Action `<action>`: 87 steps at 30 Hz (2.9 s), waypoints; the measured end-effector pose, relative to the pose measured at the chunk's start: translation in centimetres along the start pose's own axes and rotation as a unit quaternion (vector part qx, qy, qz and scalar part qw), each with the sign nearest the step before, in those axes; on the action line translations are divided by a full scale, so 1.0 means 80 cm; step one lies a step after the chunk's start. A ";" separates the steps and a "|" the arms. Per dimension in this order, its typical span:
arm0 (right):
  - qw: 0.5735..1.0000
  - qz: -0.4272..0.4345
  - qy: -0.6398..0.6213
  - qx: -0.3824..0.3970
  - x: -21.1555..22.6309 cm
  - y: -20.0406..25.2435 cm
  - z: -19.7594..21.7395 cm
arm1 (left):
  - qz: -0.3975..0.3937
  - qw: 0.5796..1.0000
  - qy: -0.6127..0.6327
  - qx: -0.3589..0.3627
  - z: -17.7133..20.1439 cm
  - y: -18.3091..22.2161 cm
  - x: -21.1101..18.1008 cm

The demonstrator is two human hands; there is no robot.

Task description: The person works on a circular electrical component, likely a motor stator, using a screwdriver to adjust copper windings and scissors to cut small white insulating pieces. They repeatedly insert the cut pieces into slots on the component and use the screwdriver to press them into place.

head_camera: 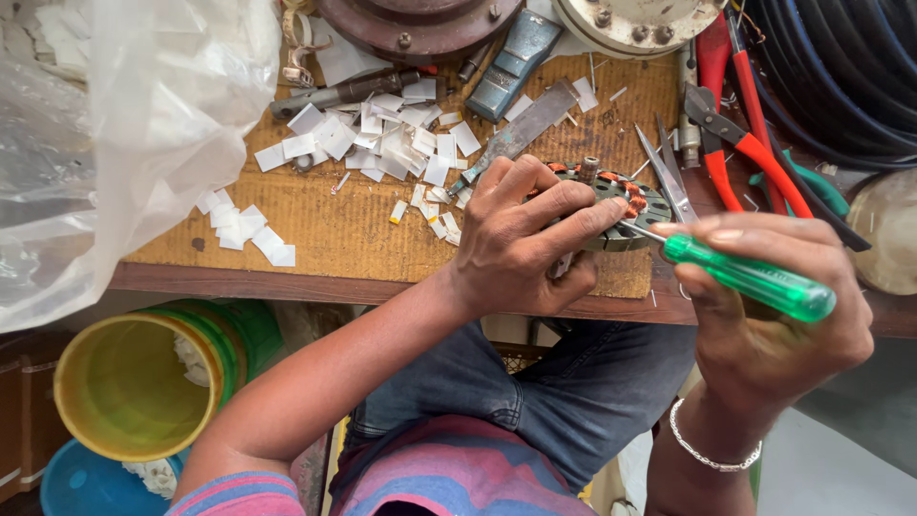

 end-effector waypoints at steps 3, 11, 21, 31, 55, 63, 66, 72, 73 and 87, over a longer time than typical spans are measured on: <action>0.995 -0.025 -0.097 0.010 -0.006 -0.004 -0.015 | 0.003 1.000 0.009 -0.010 0.003 0.000 0.001; 0.991 -0.014 -0.127 -0.026 -0.013 0.009 -0.012 | 0.003 1.000 0.026 0.000 0.004 0.002 0.005; 0.994 -0.016 -0.111 -0.015 -0.015 0.003 -0.008 | 0.002 1.000 0.007 0.013 -0.001 0.008 0.004; 0.967 -0.010 -0.219 -0.129 -0.030 0.069 0.005 | -0.020 1.000 0.002 0.005 -0.006 0.012 0.004; 0.976 -0.022 -0.142 -0.162 -0.012 0.073 -0.050 | -0.023 0.999 -0.039 0.027 -0.008 0.013 -0.003; 0.976 -0.013 -0.137 -0.170 -0.015 0.081 -0.052 | -0.018 0.999 -0.033 0.020 -0.006 0.013 -0.003; 0.977 -0.004 -0.139 -0.164 -0.014 0.078 -0.049 | -0.018 0.999 -0.033 0.017 -0.004 0.011 -0.004; 0.985 -0.010 -0.120 -0.125 -0.022 0.062 -0.032 | -0.021 0.999 -0.023 0.018 -0.004 0.011 -0.004; 0.986 -0.010 -0.117 -0.121 -0.021 0.061 -0.033 | -0.023 0.999 -0.020 0.017 -0.003 0.011 -0.004; 0.940 -0.052 -0.247 -0.231 -0.060 0.096 0.038 | -0.017 0.999 -0.031 -0.024 0.009 0.010 -0.001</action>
Point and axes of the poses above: each hand's wrist, its own y-axis away from the middle knuckle, its own z-axis out of the back of the hand, x = y × z, the point moved 9 cm from there along -y, towards the middle knuckle, and after that the axes turned 4 degrees about x, right-handed, at the moved point
